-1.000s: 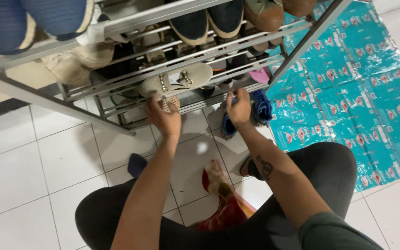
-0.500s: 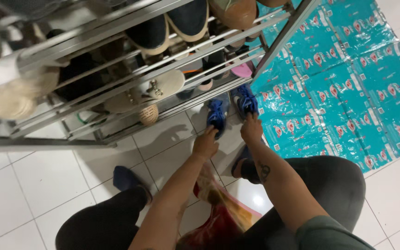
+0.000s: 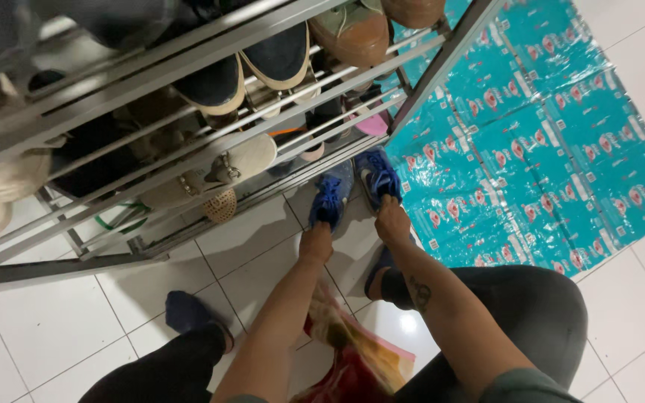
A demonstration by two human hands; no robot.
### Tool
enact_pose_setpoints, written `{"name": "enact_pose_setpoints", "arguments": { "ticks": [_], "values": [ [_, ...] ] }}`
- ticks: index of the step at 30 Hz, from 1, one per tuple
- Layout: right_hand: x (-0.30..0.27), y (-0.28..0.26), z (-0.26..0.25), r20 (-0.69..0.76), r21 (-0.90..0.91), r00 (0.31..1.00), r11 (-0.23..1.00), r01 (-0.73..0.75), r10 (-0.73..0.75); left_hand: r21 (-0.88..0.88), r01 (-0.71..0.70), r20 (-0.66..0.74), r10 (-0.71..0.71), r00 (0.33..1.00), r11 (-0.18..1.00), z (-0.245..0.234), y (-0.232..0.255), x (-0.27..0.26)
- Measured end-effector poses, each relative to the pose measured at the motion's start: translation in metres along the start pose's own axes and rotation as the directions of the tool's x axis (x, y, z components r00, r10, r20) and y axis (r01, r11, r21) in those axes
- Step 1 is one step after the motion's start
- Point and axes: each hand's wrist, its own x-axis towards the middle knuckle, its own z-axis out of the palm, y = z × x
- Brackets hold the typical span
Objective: The person sits on the floor in front of a metal shoe rack and organizes various shoes. They pick up pairs of sneakers, sandals, and slippers from the floor and the shelves, inspect them, and place them back onto the rack in an orderly fashion.
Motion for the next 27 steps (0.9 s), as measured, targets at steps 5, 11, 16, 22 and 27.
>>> {"name": "enact_pose_setpoints", "arguments": {
  "ticks": [5,11,16,22,27],
  "values": [
    [0.007,-0.008,-0.047,0.021,0.065,0.999,0.998,0.023,-0.025,0.045,-0.177,-0.193,0.182,0.964,0.983,-0.046,0.001,-0.023],
    [0.012,-0.054,-0.137,0.178,0.002,0.982,0.998,0.062,-0.062,0.045,-0.304,-0.399,0.296,0.868,0.952,-0.125,0.034,-0.079],
    [-0.011,-0.112,-0.217,0.101,0.302,0.988,0.95,0.082,-0.118,-0.05,-0.208,-0.343,0.179,0.922,0.977,-0.203,0.064,-0.157],
    [-0.086,-0.208,-0.333,0.42,0.847,0.881,0.442,-0.295,-0.218,-0.215,-0.145,-0.483,0.023,0.875,0.966,-0.277,0.078,-0.252],
    [-0.13,-0.275,-0.385,0.473,0.88,0.744,0.286,-0.378,-0.473,-0.266,-0.402,-0.813,0.02,0.582,0.876,-0.312,0.057,-0.296]
  ]
}}
